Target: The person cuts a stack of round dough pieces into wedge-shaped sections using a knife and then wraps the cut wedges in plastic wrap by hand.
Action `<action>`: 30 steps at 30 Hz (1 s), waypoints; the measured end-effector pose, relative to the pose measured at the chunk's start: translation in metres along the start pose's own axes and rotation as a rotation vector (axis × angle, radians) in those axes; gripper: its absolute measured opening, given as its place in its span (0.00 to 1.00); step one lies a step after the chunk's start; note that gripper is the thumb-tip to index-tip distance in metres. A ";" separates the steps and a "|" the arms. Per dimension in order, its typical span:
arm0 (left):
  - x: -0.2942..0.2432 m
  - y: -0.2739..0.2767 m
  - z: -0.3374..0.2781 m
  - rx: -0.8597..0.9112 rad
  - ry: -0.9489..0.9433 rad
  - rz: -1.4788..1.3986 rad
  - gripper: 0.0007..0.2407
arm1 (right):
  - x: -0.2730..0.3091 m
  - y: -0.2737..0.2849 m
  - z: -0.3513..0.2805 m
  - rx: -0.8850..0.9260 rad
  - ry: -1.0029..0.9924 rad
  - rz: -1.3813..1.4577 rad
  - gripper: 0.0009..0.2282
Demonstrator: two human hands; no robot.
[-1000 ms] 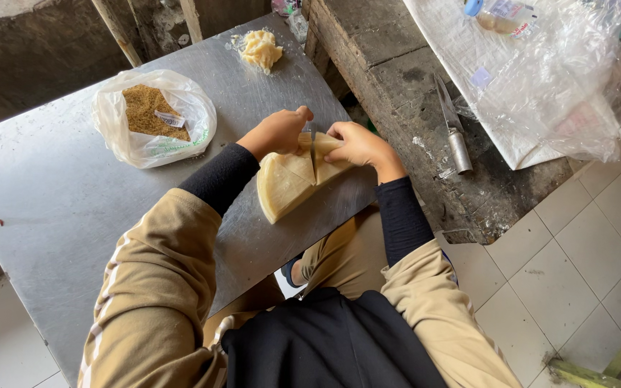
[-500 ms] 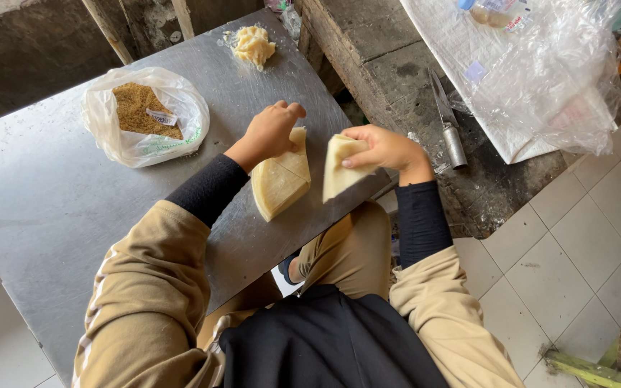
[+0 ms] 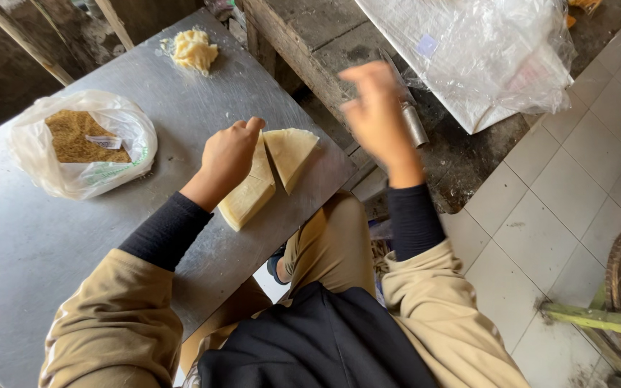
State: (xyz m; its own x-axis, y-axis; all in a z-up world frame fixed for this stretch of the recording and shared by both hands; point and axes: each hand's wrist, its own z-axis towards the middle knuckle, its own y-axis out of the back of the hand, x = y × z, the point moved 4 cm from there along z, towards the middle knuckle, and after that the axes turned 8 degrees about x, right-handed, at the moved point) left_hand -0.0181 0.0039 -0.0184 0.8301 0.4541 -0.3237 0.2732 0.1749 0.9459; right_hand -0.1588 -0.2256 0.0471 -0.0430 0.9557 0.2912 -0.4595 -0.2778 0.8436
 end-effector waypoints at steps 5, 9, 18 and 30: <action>-0.014 0.015 -0.011 -0.133 -0.093 -0.013 0.18 | -0.135 0.096 -0.055 -0.136 -0.619 -0.706 0.30; -0.044 0.042 -0.017 -0.248 -0.198 -0.164 0.16 | -0.171 0.118 -0.087 -0.207 -0.566 -0.672 0.09; -0.103 0.126 -0.060 -0.797 -0.477 0.253 0.35 | 0.031 0.143 -0.019 -0.527 0.072 0.295 0.02; 0.004 0.198 -0.228 -0.681 0.183 -0.470 0.17 | 0.064 -0.015 0.028 0.115 -0.066 0.504 0.23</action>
State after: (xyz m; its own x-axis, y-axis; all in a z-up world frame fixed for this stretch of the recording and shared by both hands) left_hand -0.0718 0.2396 0.1632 0.5956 0.3260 -0.7341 0.1692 0.8425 0.5114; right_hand -0.1301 -0.1635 0.0658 -0.1756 0.6934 0.6988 -0.2956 -0.7142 0.6344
